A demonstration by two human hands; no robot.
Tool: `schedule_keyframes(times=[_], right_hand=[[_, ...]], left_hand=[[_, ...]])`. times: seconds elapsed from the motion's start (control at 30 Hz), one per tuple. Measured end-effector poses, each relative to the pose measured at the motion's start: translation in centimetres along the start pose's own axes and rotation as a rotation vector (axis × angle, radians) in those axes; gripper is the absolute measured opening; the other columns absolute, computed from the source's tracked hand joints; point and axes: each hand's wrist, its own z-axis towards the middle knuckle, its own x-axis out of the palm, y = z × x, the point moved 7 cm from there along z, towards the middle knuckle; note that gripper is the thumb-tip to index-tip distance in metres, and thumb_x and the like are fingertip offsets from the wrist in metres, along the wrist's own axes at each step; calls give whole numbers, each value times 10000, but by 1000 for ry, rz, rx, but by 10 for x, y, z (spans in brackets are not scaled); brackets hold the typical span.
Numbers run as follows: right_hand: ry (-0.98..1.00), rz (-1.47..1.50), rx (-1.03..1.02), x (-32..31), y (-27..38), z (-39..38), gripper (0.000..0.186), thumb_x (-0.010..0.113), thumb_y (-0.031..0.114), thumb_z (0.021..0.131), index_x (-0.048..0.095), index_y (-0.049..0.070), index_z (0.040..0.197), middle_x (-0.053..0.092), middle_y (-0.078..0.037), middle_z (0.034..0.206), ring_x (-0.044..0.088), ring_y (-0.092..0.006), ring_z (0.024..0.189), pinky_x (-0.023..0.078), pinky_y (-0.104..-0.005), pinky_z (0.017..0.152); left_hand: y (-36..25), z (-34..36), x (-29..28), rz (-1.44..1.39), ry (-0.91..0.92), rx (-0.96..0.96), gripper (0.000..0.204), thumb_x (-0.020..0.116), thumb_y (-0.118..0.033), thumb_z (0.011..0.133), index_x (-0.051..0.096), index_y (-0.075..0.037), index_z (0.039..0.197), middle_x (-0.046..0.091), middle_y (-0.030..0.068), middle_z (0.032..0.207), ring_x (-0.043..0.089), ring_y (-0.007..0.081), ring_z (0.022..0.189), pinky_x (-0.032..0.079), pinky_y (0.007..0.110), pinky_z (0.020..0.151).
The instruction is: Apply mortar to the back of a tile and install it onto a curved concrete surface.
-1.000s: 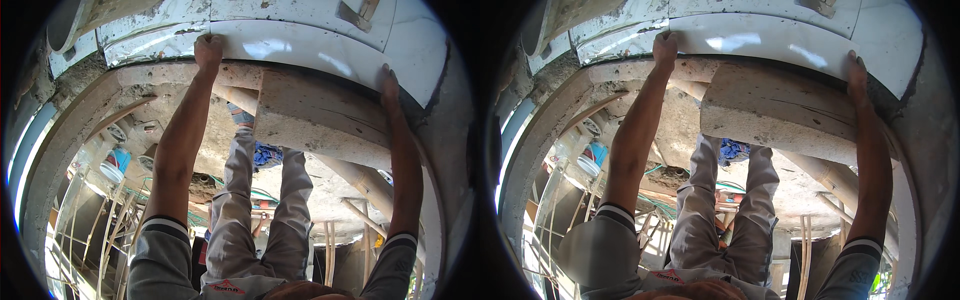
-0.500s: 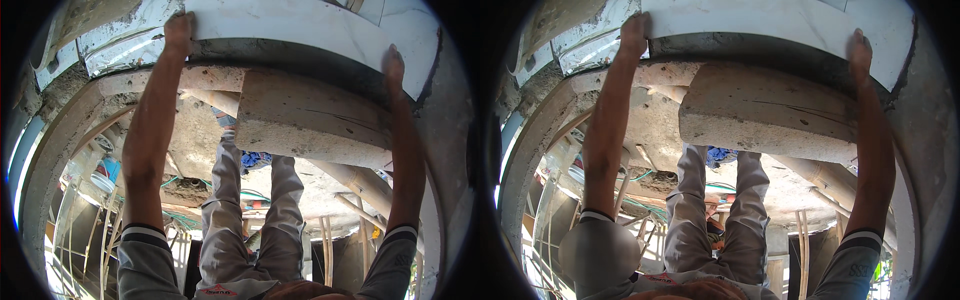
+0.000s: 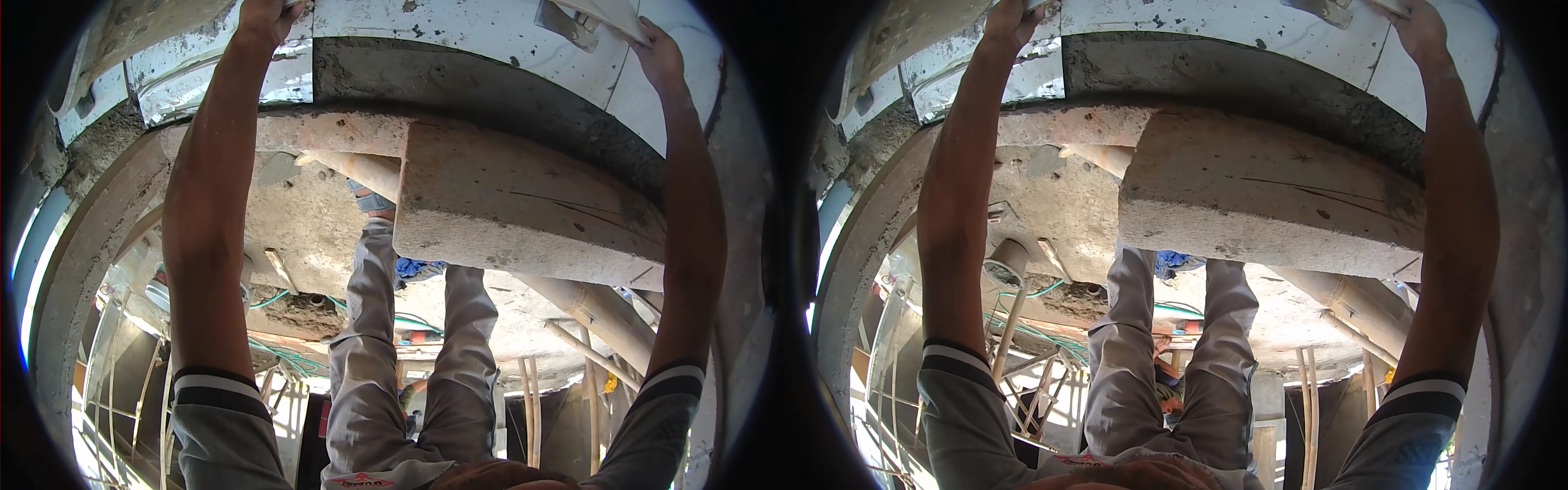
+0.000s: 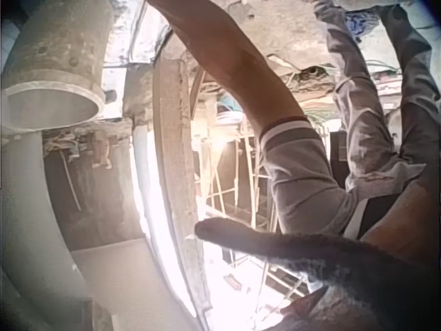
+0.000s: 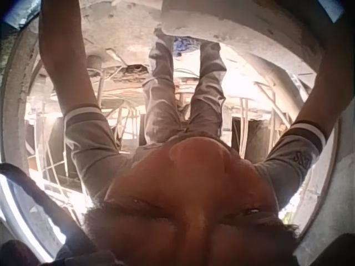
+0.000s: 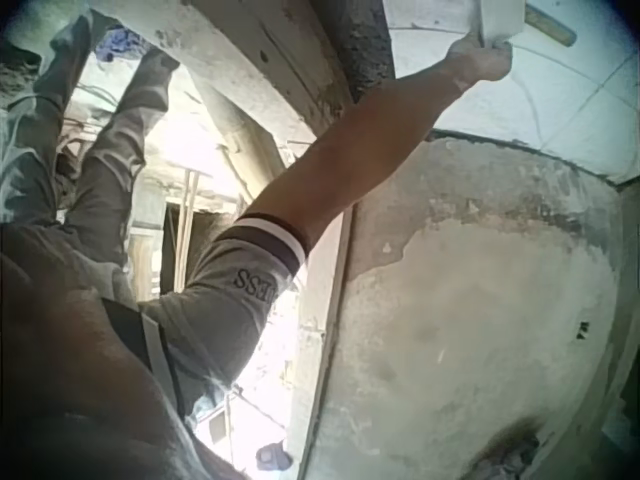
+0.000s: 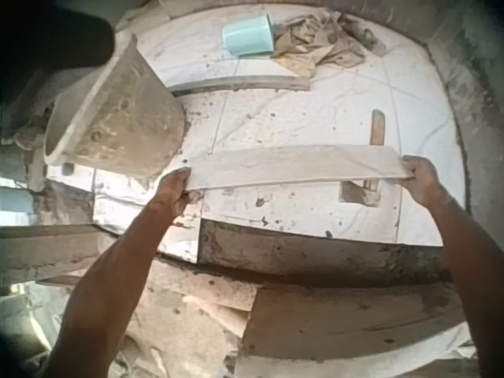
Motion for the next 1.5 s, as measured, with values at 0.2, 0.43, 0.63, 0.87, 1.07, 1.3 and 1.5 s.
schedule_keyframes(times=[0.2,0.43,0.63,0.87,1.07,1.3,1.5], right_hand=[[-92,523,95,43,-23,-61,451,404,147,924,337,-136,1268,404,-252,1321,392,-411,1223,327,-495,1048],[156,-1750,-917,102,-23,-77,614,473,-61,729,426,157,1302,372,-107,1374,382,-321,1229,332,-451,1032],[358,-2287,-992,99,-34,-68,548,501,-22,760,453,158,1276,354,-42,1395,381,-289,1244,326,-410,1042],[675,-1993,-792,38,-45,-112,473,482,67,806,461,185,1264,380,1,1370,370,-211,1264,308,-357,1070],[846,-2087,-491,35,-29,-137,410,486,103,807,494,179,1210,391,-12,1351,333,-181,1289,288,-343,1089],[1033,-2237,-535,-15,-26,-159,262,538,112,772,522,129,1033,472,-69,1114,429,-250,1148,332,-357,1038],[779,-2164,-364,-52,26,-219,374,610,138,755,486,51,1096,479,-118,1066,473,-303,1035,395,-411,919]], left_hand=[[-4,11,-22,150,-210,-196,201,502,-140,918,533,56,950,554,132,722,498,181,473,395,299,354],[-6,18,-10,150,-206,-319,224,467,-141,936,497,66,1017,545,120,745,495,161,492,390,261,359],[-5,16,-14,116,-195,-299,232,460,-139,937,509,61,1045,567,142,821,540,180,577,418,273,389],[15,33,8,73,-101,-107,210,466,-100,920,549,55,1035,589,146,918,603,246,748,505,348,521],[5,40,14,212,-168,-227,158,516,-111,901,529,40,945,560,120,815,566,218,628,457,324,434],[10,50,19,241,-211,-262,114,523,-93,885,516,20,885,553,126,796,591,231,666,496,321,455],[35,33,41,169,-243,-138,180,540,-131,879,538,14,986,575,171,923,604,254,791,545,384,580]])
